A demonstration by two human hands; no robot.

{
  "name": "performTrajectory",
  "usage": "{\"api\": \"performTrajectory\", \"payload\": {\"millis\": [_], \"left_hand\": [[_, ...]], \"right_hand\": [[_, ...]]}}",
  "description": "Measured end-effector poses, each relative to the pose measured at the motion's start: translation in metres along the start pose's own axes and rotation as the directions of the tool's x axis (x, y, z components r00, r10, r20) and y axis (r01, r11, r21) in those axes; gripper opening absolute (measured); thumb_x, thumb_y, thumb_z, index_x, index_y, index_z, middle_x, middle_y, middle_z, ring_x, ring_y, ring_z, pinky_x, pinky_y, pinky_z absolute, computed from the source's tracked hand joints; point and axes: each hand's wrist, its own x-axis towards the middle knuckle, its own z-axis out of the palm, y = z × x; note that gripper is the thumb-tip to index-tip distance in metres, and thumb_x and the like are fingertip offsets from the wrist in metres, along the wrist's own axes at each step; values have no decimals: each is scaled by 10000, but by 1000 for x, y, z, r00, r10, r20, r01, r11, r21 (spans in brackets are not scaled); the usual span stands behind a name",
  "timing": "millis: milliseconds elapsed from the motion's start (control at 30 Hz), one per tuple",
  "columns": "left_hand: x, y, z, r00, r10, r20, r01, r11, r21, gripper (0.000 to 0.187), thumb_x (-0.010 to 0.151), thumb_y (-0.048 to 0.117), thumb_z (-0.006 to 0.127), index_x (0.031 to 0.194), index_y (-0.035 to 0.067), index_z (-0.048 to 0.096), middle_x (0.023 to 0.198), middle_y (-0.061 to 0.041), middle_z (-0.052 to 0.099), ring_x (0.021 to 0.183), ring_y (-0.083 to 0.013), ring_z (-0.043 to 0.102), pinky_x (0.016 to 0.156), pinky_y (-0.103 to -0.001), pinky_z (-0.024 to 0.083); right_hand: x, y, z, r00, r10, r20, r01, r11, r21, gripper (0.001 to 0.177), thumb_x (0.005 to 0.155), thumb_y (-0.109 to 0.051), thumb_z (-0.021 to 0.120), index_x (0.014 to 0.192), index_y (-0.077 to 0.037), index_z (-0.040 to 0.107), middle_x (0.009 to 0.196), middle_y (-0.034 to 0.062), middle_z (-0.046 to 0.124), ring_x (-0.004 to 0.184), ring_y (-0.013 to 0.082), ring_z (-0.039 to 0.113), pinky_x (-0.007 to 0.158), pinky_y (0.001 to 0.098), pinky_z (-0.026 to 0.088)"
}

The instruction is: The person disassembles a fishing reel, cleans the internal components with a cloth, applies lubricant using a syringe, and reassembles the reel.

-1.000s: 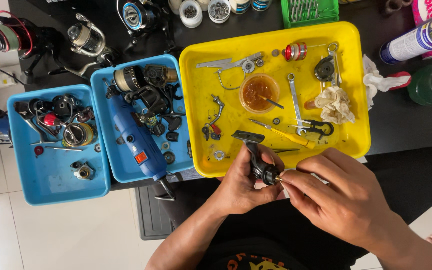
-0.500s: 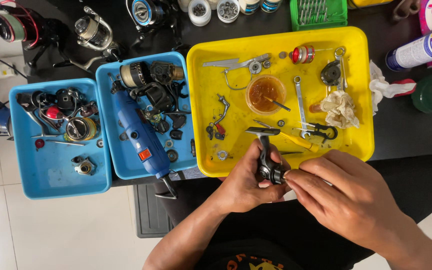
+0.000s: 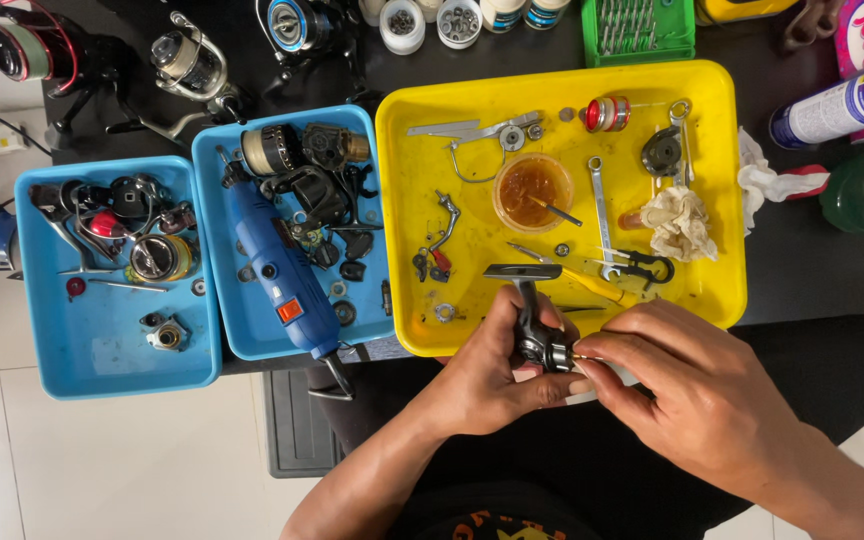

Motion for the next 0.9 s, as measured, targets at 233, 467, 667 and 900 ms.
{"api": "performTrajectory", "payload": {"millis": [233, 467, 667, 900], "left_hand": [[-1, -7, 2, 999, 41, -17, -37, 986, 161, 360, 744, 134, 612, 941, 84, 314, 887, -37, 476, 719, -111, 470, 619, -248, 447], [-1, -10, -2, 993, 121, 11, -119, 955, 271, 347, 766, 151, 602, 955, 80, 320, 948, -59, 496, 741, -152, 527, 677, -268, 482], [0, -17, -8, 993, 95, 74, -104, 984, 142, 318, 769, 76, 583, 959, 93, 328, 934, -44, 469, 744, -132, 476, 677, -251, 441], [9, -51, -10, 986, 145, 80, -82, 847, -525, 337, 764, 0, 581, 972, 116, 342, 926, -99, 484, 775, -125, 495, 660, -212, 427]], "right_hand": [[-2, 2, 2, 1000, 27, 2, -27, 999, 17, 74, 740, -88, 601, 795, -55, 563, 755, 27, 525, 668, 161, 536, 637, 290, 449], [1, 4, 1, 999, -9, 34, 9, 1000, 11, 36, 760, -82, 581, 757, -60, 553, 740, 40, 499, 634, 180, 498, 613, 304, 430], [-1, 7, 8, 995, 17, 100, -13, 999, -40, 92, 753, -131, 590, 800, -87, 525, 743, 30, 514, 652, 194, 504, 634, 309, 423], [2, 11, 6, 993, 119, -15, -114, 974, 198, 297, 687, -205, 664, 931, -81, 547, 872, 26, 594, 737, 132, 595, 706, 270, 459]]}}
